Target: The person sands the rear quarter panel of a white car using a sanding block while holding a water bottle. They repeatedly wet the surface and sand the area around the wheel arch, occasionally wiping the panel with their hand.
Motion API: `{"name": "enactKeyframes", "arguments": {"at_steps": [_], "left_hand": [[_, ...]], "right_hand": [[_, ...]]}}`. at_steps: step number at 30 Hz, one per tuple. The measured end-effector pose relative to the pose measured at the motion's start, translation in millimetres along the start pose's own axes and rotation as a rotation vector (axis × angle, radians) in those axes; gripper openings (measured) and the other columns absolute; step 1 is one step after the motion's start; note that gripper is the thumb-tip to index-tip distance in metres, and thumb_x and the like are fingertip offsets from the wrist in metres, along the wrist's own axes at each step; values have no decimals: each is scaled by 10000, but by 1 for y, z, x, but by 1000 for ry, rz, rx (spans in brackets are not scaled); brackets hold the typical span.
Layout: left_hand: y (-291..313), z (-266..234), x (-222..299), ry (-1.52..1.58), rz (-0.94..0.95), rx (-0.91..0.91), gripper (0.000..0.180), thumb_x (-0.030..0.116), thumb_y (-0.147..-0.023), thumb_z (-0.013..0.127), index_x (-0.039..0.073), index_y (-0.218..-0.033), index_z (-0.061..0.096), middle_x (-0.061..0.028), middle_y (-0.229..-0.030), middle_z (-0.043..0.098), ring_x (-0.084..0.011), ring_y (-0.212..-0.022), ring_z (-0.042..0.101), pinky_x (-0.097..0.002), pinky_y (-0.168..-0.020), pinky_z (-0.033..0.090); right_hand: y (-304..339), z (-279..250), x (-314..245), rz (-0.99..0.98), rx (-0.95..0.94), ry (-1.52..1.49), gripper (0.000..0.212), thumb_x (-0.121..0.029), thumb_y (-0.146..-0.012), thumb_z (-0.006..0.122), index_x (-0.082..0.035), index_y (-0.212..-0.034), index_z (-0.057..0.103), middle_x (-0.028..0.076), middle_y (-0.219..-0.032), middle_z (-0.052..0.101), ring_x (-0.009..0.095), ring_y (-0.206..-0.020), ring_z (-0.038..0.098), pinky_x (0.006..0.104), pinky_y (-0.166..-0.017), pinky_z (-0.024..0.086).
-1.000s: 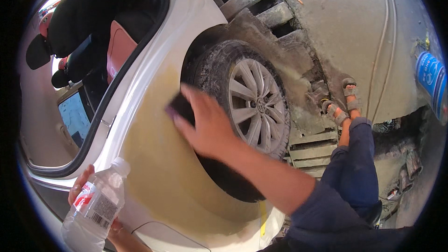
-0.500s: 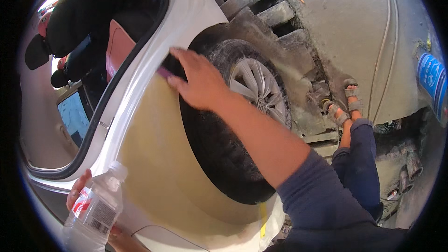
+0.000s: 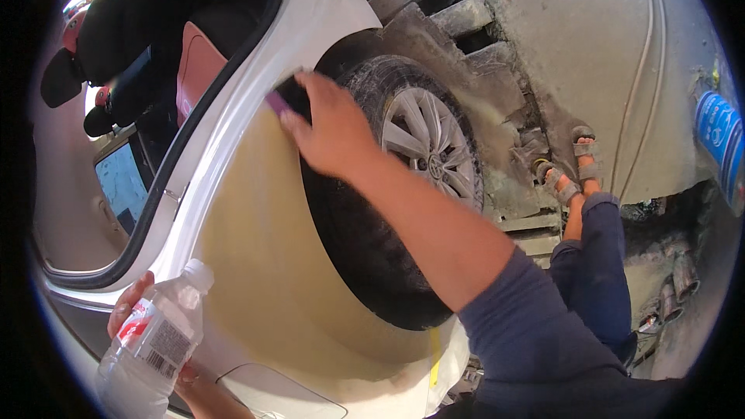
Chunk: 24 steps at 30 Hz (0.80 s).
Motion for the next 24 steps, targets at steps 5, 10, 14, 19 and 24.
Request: {"name": "enactKeyframes", "arguments": {"at_steps": [5, 10, 14, 19, 24], "left_hand": [[2, 1, 9, -63, -104, 37, 1100, 939, -697, 486, 58, -1354, 439, -200, -1176, 567, -351, -1068, 643, -491, -919, 547], [-3, -3, 10, -94, -187, 28, 1075, 931, -724, 449, 19, -1294, 469, -196, -1139, 563, -334, -1043, 646, -469, -893, 559], [-8, 15, 4, 7, -158, -4, 1075, 923, -709, 479, 12, -1280, 469, -189, -1151, 555, -321, -1067, 629, -455, -899, 552], [5, 10, 3, 91, -265, -15, 1099, 864, -681, 615, -6, -1326, 426, -180, -1191, 525, -334, -1083, 610, -474, -922, 523], [6, 0, -15, 259, -159, -150, 1115, 767, -649, 749, 54, -1427, 391, -176, -1254, 510, -355, -1156, 579, -496, -993, 484]], "right_hand": [[168, 0, -48, -61, -209, -38, 627, -262, -858, 742, -19, -1368, 470, 244, -1469, 448, 401, -1276, 499, 487, -1071, 386], [110, 7, -38, -14, -104, -25, 600, -260, -884, 703, 0, -1365, 459, 264, -1402, 494, 416, -1236, 515, 488, -1060, 396], [40, 0, -15, 6, 44, 5, 595, -264, -897, 688, 9, -1374, 460, 277, -1367, 512, 427, -1246, 501, 484, -1070, 390], [204, -2, -44, -96, -182, -35, 645, -253, -878, 715, -9, -1409, 443, 260, -1444, 460, 411, -1269, 490, 478, -1080, 379], [185, -6, -53, -126, -157, -9, 641, -229, -867, 727, 9, -1390, 441, 257, -1397, 498, 412, -1250, 508, 478, -1064, 399]]}}
Point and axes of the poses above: each hand's wrist, its own y-axis away from the middle knuckle, its own z-axis out of the palm, x = y × z, the point moved 6 cm from there along -y, towards the middle knuckle
